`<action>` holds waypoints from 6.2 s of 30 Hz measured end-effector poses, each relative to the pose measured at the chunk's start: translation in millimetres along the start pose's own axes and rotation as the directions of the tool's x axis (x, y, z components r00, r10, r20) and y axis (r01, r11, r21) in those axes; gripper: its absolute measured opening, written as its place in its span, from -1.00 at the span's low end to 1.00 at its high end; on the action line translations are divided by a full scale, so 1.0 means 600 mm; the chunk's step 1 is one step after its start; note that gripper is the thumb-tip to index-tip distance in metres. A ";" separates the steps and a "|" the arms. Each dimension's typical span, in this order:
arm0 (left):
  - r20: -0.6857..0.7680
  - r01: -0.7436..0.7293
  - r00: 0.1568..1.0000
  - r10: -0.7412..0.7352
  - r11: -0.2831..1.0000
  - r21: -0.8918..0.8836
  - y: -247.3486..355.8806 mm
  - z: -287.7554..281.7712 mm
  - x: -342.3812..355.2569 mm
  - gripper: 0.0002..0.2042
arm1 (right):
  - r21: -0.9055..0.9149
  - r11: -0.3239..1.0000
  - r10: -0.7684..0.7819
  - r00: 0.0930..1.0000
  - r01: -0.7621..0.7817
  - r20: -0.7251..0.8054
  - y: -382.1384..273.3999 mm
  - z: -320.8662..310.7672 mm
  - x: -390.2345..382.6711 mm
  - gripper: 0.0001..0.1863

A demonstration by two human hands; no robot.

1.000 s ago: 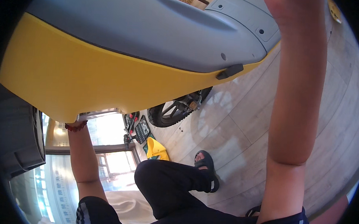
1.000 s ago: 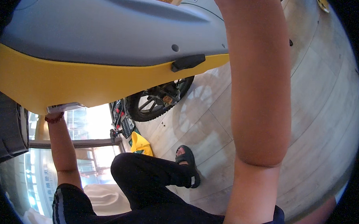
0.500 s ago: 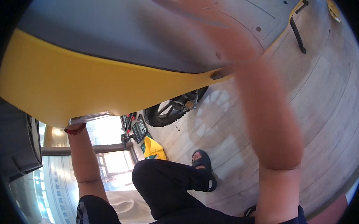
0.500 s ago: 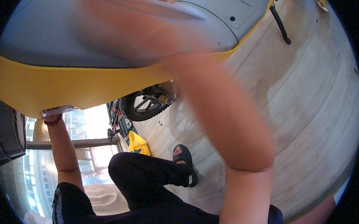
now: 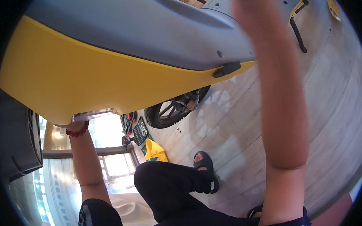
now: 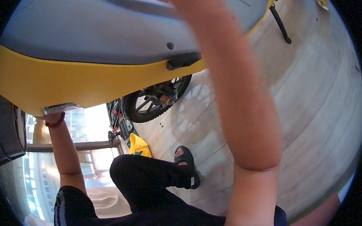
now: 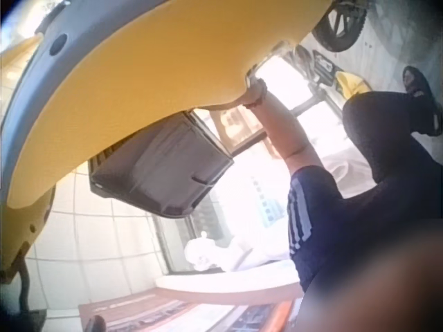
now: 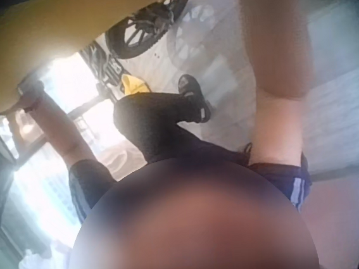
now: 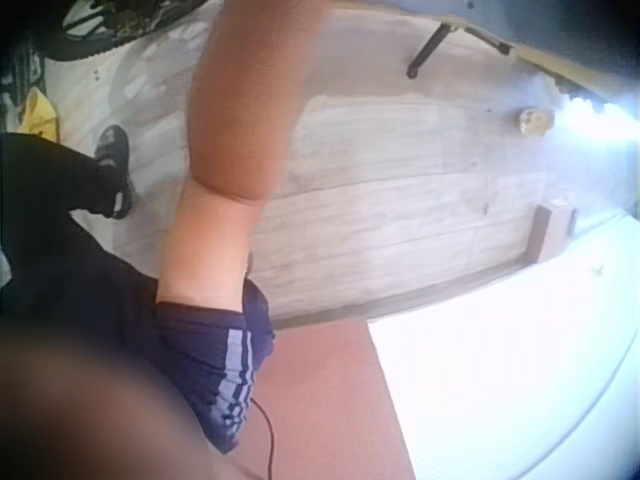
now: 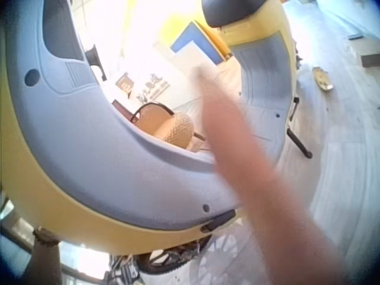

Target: Repairing a scooter by using a screwdriver to remove and re-install screws on the plastic body panels.

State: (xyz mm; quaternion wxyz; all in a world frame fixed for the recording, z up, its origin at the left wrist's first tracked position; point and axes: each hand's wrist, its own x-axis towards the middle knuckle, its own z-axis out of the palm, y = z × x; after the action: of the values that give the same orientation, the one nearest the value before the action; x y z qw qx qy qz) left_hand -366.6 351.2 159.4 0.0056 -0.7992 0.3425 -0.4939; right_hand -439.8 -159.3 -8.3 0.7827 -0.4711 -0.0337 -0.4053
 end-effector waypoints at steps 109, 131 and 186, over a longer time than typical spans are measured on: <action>0.796 0.834 0.492 0.351 -0.452 -0.316 0.690 0.265 -0.087 -0.63 | -0.734 0.670 -0.189 0.982 0.117 -0.016 0.062 -0.159 -0.378 -0.76; 0.770 0.749 0.549 0.327 -0.601 -0.279 0.704 0.279 -0.100 -0.65 | -0.354 0.829 0.423 0.900 -0.432 -0.107 -0.008 -0.146 -0.338 -0.83; 0.740 0.771 0.560 0.373 -0.560 -0.301 0.697 0.284 -0.104 -0.62 | -0.050 0.741 0.665 0.743 -0.669 -0.077 -0.019 -0.146 -0.334 -0.69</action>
State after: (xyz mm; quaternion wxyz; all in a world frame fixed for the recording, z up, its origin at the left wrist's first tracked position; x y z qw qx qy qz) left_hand -475.4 9.3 -122.2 -0.6948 -0.5363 0.2609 0.4021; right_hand -610.2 -108.1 -135.6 0.8584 -0.4695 0.1735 -0.1120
